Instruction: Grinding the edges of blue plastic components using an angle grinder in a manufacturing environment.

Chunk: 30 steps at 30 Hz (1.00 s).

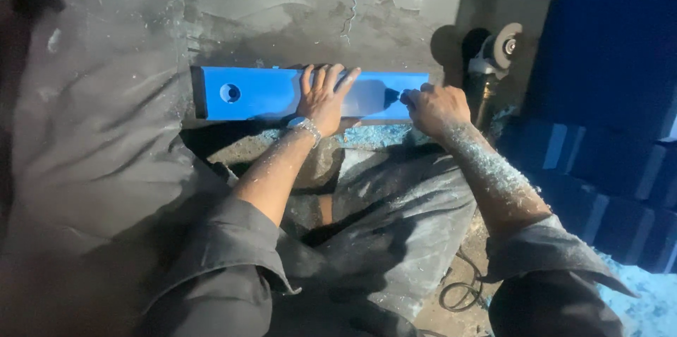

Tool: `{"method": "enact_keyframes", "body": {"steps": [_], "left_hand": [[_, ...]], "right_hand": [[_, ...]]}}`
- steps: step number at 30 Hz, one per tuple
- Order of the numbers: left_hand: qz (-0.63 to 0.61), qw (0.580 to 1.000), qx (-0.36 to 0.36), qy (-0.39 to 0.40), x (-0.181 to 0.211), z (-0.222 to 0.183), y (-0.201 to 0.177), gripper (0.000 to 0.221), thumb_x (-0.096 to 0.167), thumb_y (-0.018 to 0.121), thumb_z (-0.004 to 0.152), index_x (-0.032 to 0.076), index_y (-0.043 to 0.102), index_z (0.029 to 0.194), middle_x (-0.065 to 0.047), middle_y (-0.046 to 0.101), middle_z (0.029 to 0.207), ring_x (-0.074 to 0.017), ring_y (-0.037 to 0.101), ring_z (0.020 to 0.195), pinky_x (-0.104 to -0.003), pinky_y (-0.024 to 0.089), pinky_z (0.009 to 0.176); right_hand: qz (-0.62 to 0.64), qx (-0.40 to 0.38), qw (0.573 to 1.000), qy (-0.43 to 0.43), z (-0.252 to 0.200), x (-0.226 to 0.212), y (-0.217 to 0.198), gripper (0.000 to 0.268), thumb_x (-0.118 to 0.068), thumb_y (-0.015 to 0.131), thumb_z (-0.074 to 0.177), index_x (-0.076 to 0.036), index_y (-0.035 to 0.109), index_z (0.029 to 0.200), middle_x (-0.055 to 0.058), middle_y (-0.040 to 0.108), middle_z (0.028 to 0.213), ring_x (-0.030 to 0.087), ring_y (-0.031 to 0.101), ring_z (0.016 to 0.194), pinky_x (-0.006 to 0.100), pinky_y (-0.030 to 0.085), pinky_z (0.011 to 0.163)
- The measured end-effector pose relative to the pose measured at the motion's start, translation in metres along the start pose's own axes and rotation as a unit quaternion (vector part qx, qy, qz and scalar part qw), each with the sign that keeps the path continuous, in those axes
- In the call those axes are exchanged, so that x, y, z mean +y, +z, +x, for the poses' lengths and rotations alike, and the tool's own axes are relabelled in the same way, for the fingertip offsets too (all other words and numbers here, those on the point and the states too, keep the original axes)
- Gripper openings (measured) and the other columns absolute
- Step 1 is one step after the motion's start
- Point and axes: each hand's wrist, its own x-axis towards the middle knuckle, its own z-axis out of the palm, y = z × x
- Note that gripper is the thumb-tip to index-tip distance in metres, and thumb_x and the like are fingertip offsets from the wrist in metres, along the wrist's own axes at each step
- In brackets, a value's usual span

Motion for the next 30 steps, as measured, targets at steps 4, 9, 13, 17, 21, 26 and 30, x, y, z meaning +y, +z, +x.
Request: {"method": "enact_keyframes", "body": {"steps": [4,9,13,17,21,26,30], "left_hand": [[0.024,0.999,0.035,0.013,-0.011,0.000,0.021,0.112,0.062,0.088,0.065,0.028,0.038,0.160,-0.012,0.044,0.147,-0.0317,0.036,0.141,-0.059,0.013,0.122],[0.023,1.000,-0.008,-0.005,-0.001,0.000,0.002,0.116,0.061,0.088,0.055,0.029,0.040,0.156,-0.013,0.042,0.149,-0.0332,0.034,0.143,-0.058,0.012,0.120],[0.022,1.000,-0.015,-0.014,-0.003,0.002,0.007,0.115,0.059,0.089,0.054,0.029,0.041,0.154,-0.013,0.042,0.149,-0.0334,0.034,0.142,-0.058,0.013,0.120],[0.010,1.000,-0.007,-0.009,-0.004,-0.001,0.009,0.111,0.059,0.091,0.055,0.022,0.044,0.148,-0.014,0.041,0.150,-0.0335,0.033,0.144,-0.058,0.013,0.122],[0.009,1.000,0.008,-0.010,0.005,-0.003,-0.007,0.112,0.049,0.092,0.057,0.025,0.044,0.155,-0.012,0.043,0.147,-0.0325,0.035,0.140,-0.057,0.015,0.120],[-0.005,1.000,0.010,-0.014,0.010,-0.003,-0.014,0.108,0.049,0.093,0.058,0.025,0.044,0.152,-0.012,0.044,0.144,-0.0328,0.036,0.140,-0.057,0.015,0.120],[-0.001,1.000,0.027,-0.007,0.011,-0.004,-0.013,0.105,0.045,0.094,0.060,0.026,0.046,0.152,-0.010,0.046,0.144,-0.0315,0.038,0.139,-0.056,0.016,0.120]], "right_hand": [[-0.020,-0.020,1.000,0.002,0.011,-0.002,-0.013,0.034,-0.044,0.047,0.108,-0.025,0.068,0.128,0.008,0.072,0.104,0.021,0.072,0.085,0.038,0.057,0.071],[-0.056,-0.057,0.996,0.031,0.020,-0.005,-0.031,0.042,-0.051,0.054,0.104,-0.015,0.074,0.113,0.008,0.075,0.091,0.019,0.074,0.079,0.037,0.060,0.068],[-0.017,-0.064,0.996,0.056,0.023,0.003,-0.031,0.044,-0.053,0.054,0.103,-0.015,0.077,0.105,0.008,0.075,0.089,0.020,0.073,0.077,0.038,0.060,0.068],[0.017,-0.033,0.996,0.078,0.028,0.019,-0.017,0.045,-0.050,0.055,0.105,-0.013,0.079,0.099,0.010,0.075,0.088,0.021,0.073,0.077,0.038,0.059,0.067],[0.067,-0.001,0.995,0.070,0.021,0.032,-0.011,0.042,-0.051,0.057,0.102,-0.016,0.080,0.103,0.008,0.076,0.096,0.026,0.074,0.085,0.044,0.058,0.075],[0.065,-0.043,0.992,0.101,0.014,0.043,0.009,0.047,-0.054,0.056,0.104,-0.013,0.079,0.104,0.011,0.077,0.098,0.028,0.076,0.090,0.043,0.061,0.078],[0.104,-0.042,0.990,0.088,0.012,0.044,0.029,0.040,-0.052,0.062,0.097,-0.016,0.078,0.109,0.012,0.076,0.104,0.030,0.074,0.096,0.045,0.060,0.083]]}}
